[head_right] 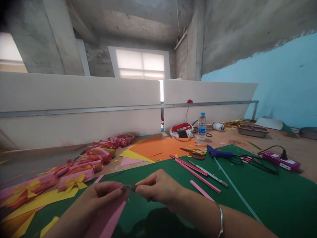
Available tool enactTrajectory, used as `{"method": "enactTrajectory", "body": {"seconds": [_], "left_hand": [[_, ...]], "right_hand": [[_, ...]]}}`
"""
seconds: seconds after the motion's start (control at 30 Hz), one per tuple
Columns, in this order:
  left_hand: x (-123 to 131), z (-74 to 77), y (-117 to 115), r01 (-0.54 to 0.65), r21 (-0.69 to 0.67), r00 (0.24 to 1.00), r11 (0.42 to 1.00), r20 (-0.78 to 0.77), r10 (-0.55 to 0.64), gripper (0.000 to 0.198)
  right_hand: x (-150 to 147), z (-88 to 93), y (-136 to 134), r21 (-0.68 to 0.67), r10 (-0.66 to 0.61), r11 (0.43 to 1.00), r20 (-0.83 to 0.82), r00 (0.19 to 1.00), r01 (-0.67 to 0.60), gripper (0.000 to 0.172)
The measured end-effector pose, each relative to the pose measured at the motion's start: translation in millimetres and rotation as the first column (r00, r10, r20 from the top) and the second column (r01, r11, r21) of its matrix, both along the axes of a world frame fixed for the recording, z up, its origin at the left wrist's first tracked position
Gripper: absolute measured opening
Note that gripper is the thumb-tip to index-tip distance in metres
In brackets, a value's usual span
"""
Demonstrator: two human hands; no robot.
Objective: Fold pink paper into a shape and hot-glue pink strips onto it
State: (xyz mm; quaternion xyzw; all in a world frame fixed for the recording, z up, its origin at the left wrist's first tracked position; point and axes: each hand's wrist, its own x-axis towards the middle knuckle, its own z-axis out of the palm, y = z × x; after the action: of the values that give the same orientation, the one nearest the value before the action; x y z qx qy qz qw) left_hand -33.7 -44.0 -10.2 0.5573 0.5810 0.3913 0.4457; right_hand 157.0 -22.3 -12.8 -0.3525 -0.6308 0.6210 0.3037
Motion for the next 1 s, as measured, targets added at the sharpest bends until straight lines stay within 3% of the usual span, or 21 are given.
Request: {"method": "enactTrajectory", "body": {"seconds": [0.2,0.4,0.57,0.77,1.0], "left_hand": [[-0.7,-0.2,0.5,-0.033,-0.003,0.999,0.999,-0.033,0.033,0.033],[0.4,4.0,-3.9,0.020,0.017,0.998,1.000,-0.060,-0.019,0.029],[0.7,1.9,-3.2,-0.020,0.035,1.000,0.999,-0.020,0.021,0.029],[-2.1,0.9,-2.8,-0.036,-0.041,0.998,0.999,0.056,0.039,0.036],[1.1,3.8,-5.8,-0.022,0.022,1.000,0.999,0.006,0.022,0.030]], "right_hand": [[0.1,-0.2,0.0,0.017,-0.013,1.000,0.017,1.000,0.013,0.014],[0.2,-0.8,0.3,0.064,-0.007,0.998,0.053,0.999,0.004,0.017],[2.0,0.6,1.2,0.058,-0.010,0.998,0.082,0.997,0.006,0.016],[5.0,3.5,1.6,0.034,-0.010,0.999,0.055,0.998,0.008,0.014],[1.9,2.4,-0.3,0.034,-0.021,0.999,0.084,0.996,0.019,0.021]]}}
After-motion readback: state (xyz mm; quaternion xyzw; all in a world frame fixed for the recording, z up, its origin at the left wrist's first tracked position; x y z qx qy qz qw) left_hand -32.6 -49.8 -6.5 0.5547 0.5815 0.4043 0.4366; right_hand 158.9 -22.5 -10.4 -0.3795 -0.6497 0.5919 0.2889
